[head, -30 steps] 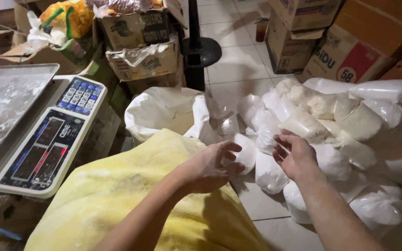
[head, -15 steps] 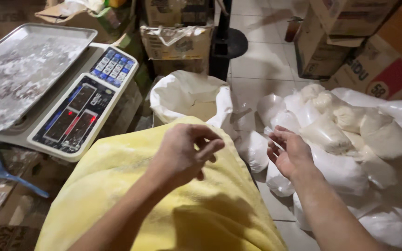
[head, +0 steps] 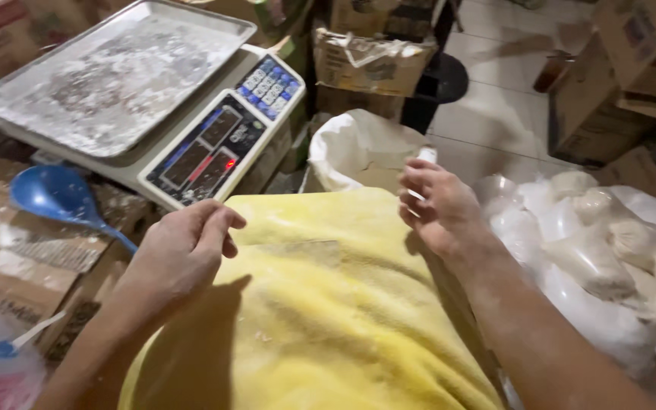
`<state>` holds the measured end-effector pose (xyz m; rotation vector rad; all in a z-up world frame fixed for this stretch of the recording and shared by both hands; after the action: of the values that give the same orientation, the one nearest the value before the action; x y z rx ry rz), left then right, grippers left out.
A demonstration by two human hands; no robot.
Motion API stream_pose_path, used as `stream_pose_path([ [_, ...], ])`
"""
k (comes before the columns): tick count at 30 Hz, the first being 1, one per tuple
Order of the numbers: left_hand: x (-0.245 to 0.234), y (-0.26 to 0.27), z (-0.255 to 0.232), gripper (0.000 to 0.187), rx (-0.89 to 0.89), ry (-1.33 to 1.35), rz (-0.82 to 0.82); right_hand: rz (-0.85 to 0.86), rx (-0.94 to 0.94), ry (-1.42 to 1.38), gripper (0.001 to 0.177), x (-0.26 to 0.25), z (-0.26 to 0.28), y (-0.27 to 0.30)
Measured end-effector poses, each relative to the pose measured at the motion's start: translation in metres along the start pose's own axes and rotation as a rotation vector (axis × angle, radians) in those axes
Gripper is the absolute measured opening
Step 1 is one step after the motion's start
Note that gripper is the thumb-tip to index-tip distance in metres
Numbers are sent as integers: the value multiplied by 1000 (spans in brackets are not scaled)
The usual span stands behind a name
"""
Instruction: The person scoops white powder from a large sack into a plastic bag placed on a digital scale, adjusts the amount to reach a target weight, then ties the bag closed. The process is repeated for multiple bags.
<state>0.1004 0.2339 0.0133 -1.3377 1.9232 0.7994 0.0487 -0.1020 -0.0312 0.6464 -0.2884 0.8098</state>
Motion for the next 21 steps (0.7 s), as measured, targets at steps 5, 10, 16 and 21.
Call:
stream_pose_path([
  [5, -17, 16, 67, 31, -69, -165, -173, 267, 164, 96, 31, 93, -42, 22],
  [10, -28, 62, 124, 36, -304, -413, -381, 496, 307, 241, 31, 159, -89, 57],
  [16, -52, 106, 161, 64, -735, -509, -380, 731, 467, 339, 32, 213, -146, 102],
  [21, -62, 104, 193, 66, -909, -496, -156, 892, 522, 490, 32, 245, -201, 126],
])
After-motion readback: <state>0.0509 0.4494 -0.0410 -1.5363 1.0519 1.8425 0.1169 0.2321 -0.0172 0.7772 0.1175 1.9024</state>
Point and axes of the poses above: each hand's wrist, its own y-axis away from the middle knuckle, its own x-axis out of the palm, z = x × y, the point moved 2 cm from there along -y, towards the middle knuckle, and after that the axes turned 13 degrees about -y, right-handed, at the moved point
